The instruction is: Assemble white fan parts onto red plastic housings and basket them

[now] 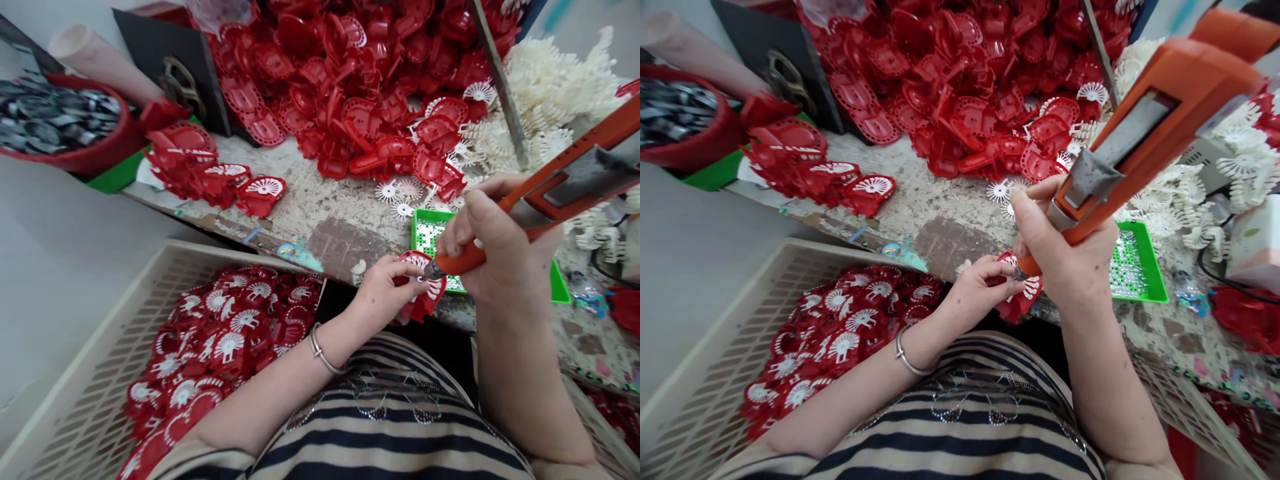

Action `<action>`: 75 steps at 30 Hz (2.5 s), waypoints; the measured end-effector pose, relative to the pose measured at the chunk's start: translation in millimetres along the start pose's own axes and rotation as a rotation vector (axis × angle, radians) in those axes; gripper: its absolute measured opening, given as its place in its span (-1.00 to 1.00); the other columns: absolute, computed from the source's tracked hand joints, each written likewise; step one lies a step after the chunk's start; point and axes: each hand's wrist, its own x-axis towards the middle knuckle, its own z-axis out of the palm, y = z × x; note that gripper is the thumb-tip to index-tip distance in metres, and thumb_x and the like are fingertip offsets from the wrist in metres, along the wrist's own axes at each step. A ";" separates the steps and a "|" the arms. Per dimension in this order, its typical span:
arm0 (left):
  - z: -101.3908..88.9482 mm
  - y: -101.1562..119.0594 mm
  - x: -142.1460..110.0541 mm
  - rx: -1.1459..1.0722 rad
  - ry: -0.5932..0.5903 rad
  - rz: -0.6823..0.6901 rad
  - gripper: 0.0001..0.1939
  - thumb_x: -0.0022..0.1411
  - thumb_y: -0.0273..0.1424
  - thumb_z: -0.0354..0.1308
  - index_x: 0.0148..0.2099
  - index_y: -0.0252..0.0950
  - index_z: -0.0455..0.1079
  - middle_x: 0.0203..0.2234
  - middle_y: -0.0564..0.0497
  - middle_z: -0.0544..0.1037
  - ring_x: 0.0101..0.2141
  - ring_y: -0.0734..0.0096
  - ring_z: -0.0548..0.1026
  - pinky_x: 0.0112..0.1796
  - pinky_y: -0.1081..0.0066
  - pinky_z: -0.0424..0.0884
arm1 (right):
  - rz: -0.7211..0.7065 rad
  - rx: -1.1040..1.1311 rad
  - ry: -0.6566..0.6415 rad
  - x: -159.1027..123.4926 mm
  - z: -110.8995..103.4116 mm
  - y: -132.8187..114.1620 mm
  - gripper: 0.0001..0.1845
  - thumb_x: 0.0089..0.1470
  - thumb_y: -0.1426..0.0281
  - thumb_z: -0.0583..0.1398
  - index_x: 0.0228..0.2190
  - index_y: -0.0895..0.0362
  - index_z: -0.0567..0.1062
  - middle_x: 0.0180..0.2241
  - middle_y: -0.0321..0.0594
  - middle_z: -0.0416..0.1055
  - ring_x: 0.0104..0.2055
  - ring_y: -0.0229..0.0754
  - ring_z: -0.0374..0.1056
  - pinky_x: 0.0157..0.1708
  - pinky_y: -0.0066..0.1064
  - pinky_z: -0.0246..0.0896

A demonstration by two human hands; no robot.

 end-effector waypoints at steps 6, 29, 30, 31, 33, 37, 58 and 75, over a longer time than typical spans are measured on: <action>1.0 -2.1 0.3 -0.037 0.016 -0.019 -0.92 0.00 -0.48 0.37 -0.36 -0.27 0.58 -0.41 0.08 0.39 -0.35 0.50 0.42 -0.22 0.42 0.36 | 0.010 -0.049 0.033 -3.6 3.3 -3.8 -0.88 -0.04 0.44 0.30 -0.46 0.11 0.43 -0.69 -0.49 0.27 -0.73 -0.36 0.19 -0.74 -0.47 0.16; 0.3 -5.8 0.6 -0.028 0.016 -0.005 -0.74 0.00 -0.47 0.38 -0.19 -0.21 0.61 -0.34 0.03 0.49 -0.27 0.43 0.48 -0.13 0.38 0.41 | 0.038 -0.073 0.031 0.1 -0.9 -1.3 -0.80 -0.03 0.30 0.36 -0.48 0.00 0.41 -0.72 -0.48 0.17 -0.74 -0.34 0.11 -0.72 -0.42 0.09; 0.2 -5.3 0.5 -0.030 0.018 -0.008 -0.74 -0.01 -0.47 0.38 -0.19 -0.22 0.61 -0.34 0.04 0.48 -0.27 0.44 0.48 -0.14 0.38 0.41 | 0.046 -0.065 0.033 0.2 -0.6 -1.0 -0.80 -0.03 0.31 0.35 -0.49 0.01 0.41 -0.72 -0.47 0.17 -0.74 -0.33 0.12 -0.72 -0.41 0.08; 0.1 -4.7 0.3 -0.032 0.018 -0.012 -0.73 -0.02 -0.48 0.39 -0.19 -0.22 0.61 -0.35 0.04 0.47 -0.28 0.44 0.48 -0.14 0.38 0.41 | 0.047 -0.061 0.035 0.3 -0.3 -0.5 -0.80 -0.02 0.31 0.35 -0.50 0.01 0.40 -0.72 -0.47 0.17 -0.73 -0.33 0.11 -0.72 -0.41 0.08; 0.1 -3.3 -0.3 -0.041 0.024 -0.019 -0.73 -0.02 -0.49 0.39 -0.19 -0.24 0.61 -0.37 0.05 0.45 -0.29 0.45 0.47 -0.14 0.38 0.41 | 0.046 -0.070 0.031 0.7 -0.4 0.9 -0.80 -0.01 0.31 0.34 -0.50 0.01 0.40 -0.72 -0.47 0.17 -0.73 -0.32 0.12 -0.72 -0.40 0.08; 0.6 -0.6 -1.6 -0.064 0.039 -0.035 -0.74 -0.04 -0.50 0.39 -0.22 -0.22 0.62 -0.41 0.08 0.43 -0.31 0.46 0.47 -0.12 0.38 0.42 | 0.036 -0.088 0.048 2.5 -1.0 3.9 -0.80 0.00 0.29 0.34 -0.47 0.00 0.40 -0.72 -0.49 0.15 -0.74 -0.32 0.11 -0.72 -0.40 0.09; 1.0 -4.0 0.2 -0.031 0.026 -0.018 -0.72 -0.01 -0.46 0.39 -0.18 -0.20 0.61 -0.36 0.06 0.47 -0.32 0.47 0.46 -0.18 0.40 0.41 | 0.038 -0.028 0.053 0.0 0.4 1.9 -0.85 -0.05 0.36 0.33 -0.48 0.01 0.43 -0.72 -0.46 0.20 -0.74 -0.32 0.09 -0.73 -0.40 0.06; -0.4 0.2 -1.4 -0.048 0.025 -0.045 -0.71 -0.03 -0.45 0.41 -0.18 -0.20 0.61 -0.38 0.07 0.45 -0.31 0.47 0.46 -0.14 0.41 0.40 | 0.042 -0.066 0.066 -5.2 2.5 -3.4 -0.83 -0.05 0.36 0.34 -0.50 0.02 0.42 -0.73 -0.47 0.19 -0.74 -0.34 0.09 -0.71 -0.41 0.06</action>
